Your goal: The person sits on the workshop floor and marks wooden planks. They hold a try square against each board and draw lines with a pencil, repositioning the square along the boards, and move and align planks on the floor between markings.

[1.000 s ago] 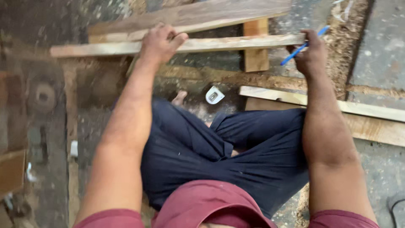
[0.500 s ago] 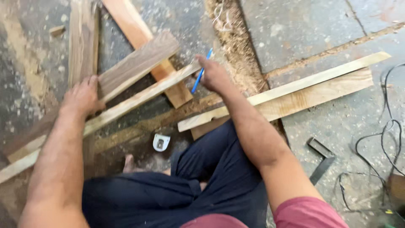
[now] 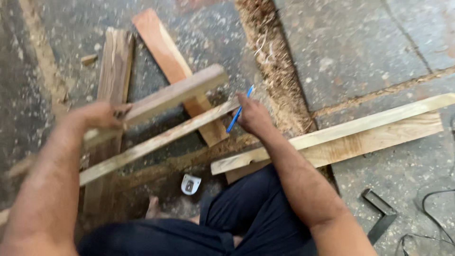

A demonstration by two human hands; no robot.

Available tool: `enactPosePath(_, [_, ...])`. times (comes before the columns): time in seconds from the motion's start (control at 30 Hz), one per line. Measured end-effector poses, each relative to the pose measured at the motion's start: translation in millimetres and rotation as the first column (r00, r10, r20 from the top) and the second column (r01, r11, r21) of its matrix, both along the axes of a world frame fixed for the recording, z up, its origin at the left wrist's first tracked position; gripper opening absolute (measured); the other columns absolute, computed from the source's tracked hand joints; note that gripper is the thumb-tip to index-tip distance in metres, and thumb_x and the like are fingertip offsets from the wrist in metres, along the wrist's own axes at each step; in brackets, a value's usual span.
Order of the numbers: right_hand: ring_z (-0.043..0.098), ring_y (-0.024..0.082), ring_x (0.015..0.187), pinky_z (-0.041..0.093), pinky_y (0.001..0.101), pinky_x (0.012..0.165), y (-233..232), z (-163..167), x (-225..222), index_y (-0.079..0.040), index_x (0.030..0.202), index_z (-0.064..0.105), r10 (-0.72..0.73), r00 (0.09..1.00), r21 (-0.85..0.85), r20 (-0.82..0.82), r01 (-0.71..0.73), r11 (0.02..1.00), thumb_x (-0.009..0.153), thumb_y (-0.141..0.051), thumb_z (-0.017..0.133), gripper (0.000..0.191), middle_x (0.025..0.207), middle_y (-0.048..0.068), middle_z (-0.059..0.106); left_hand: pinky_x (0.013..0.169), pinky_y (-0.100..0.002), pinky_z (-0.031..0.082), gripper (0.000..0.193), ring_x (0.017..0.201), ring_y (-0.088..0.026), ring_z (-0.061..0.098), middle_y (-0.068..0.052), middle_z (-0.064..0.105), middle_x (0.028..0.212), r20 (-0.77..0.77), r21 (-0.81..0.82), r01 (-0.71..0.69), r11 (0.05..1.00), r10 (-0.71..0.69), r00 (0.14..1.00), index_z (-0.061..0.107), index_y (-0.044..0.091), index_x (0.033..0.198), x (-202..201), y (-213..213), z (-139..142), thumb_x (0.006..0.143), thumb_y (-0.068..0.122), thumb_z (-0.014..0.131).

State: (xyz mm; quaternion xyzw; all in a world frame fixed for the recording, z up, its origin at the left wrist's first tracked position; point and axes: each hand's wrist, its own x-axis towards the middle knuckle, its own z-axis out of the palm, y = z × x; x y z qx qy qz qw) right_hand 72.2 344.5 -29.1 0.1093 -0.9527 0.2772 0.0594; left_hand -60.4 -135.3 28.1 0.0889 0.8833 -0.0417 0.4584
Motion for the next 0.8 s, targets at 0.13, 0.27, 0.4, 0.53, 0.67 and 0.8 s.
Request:
enactPosePath(0.13, [0.069, 0.045, 0.096, 0.057, 0.0504, 0.082, 2, 1, -2, -0.005, 0.137, 0.055, 0.036, 0.986, -0.024, -0.160, -0.040, 0.999, 0.089, -0.035, 0.082, 0.063, 0.110, 0.027, 0.070, 0.110, -0.048, 0.044, 0.079, 0.131, -0.036, 0.056, -0.018, 0.057, 0.147, -0.252, 0.369, -0.019, 0.929, 0.120, 0.960, 0.045, 0.024, 0.156, 4, -20, -5, 0.086, 0.047, 0.075])
enactPosePath(0.27, [0.069, 0.043, 0.087, 0.055, 0.0519, 0.077, -8, 18, -11, -0.010, 0.134, 0.056, 0.002, 0.993, -0.104, 0.117, 0.010, 0.995, 0.091, -0.032, 0.084, 0.055, 0.093, 0.022, 0.071, 0.112, -0.054, 0.042, 0.060, 0.134, -0.039, 0.054, -0.016, 0.060, 0.146, -0.559, 0.382, -0.011, 0.924, 0.241, 0.793, 0.054, 0.016, 0.147, 42, 1, -7, 0.096, 0.043, 0.071])
enactPosePath(0.4, [0.071, 0.045, 0.086, 0.056, 0.0516, 0.071, -19, 25, -26, -0.010, 0.131, 0.054, -0.008, 0.997, -0.082, 0.076, 0.014, 0.997, 0.089, -0.029, 0.086, 0.057, 0.094, 0.021, 0.072, 0.115, -0.056, 0.040, 0.060, 0.131, -0.037, 0.057, -0.014, 0.061, 0.142, -0.324, 0.364, -0.269, 0.892, 0.392, 0.861, 0.052, 0.024, 0.149, 58, 19, 18, 0.094, 0.044, 0.066])
enactPosePath(0.53, [0.072, 0.046, 0.087, 0.056, 0.0519, 0.070, -20, 11, -43, -0.010, 0.131, 0.056, -0.041, 0.996, -0.130, 0.079, 0.051, 0.990, 0.087, -0.030, 0.088, 0.058, 0.096, 0.020, 0.074, 0.119, -0.061, 0.028, 0.062, 0.140, -0.034, 0.047, -0.012, 0.053, 0.151, -0.300, 0.360, -0.204, 0.910, 0.320, 0.899, 0.051, 0.024, 0.148, 75, 16, 38, 0.093, 0.050, 0.062])
enactPosePath(0.67, [0.077, 0.037, 0.099, 0.060, 0.0453, 0.083, -23, -12, -46, -0.015, 0.129, 0.060, -0.150, 0.989, -0.179, 0.010, 0.149, 0.973, 0.102, -0.029, 0.084, 0.040, 0.107, 0.017, 0.078, 0.127, -0.062, 0.014, 0.070, 0.155, -0.034, 0.033, -0.013, 0.042, 0.164, -0.293, 0.383, -0.219, 0.898, 0.343, 0.892, 0.044, 0.033, 0.157, 85, 14, 41, 0.096, 0.065, 0.054])
enactPosePath(0.8, [0.070, 0.038, 0.109, 0.057, 0.0455, 0.087, -23, -19, -46, -0.011, 0.145, 0.042, -0.147, 0.989, -0.141, -0.023, 0.142, 0.980, 0.086, -0.033, 0.093, 0.081, 0.121, 0.025, 0.070, 0.120, -0.064, 0.007, 0.132, 0.150, -0.042, 0.012, -0.023, 0.010, 0.163, -0.364, 0.234, -0.092, 0.968, 0.175, 0.915, 0.007, 0.032, 0.161, 98, 30, 43, 0.061, 0.075, 0.083])
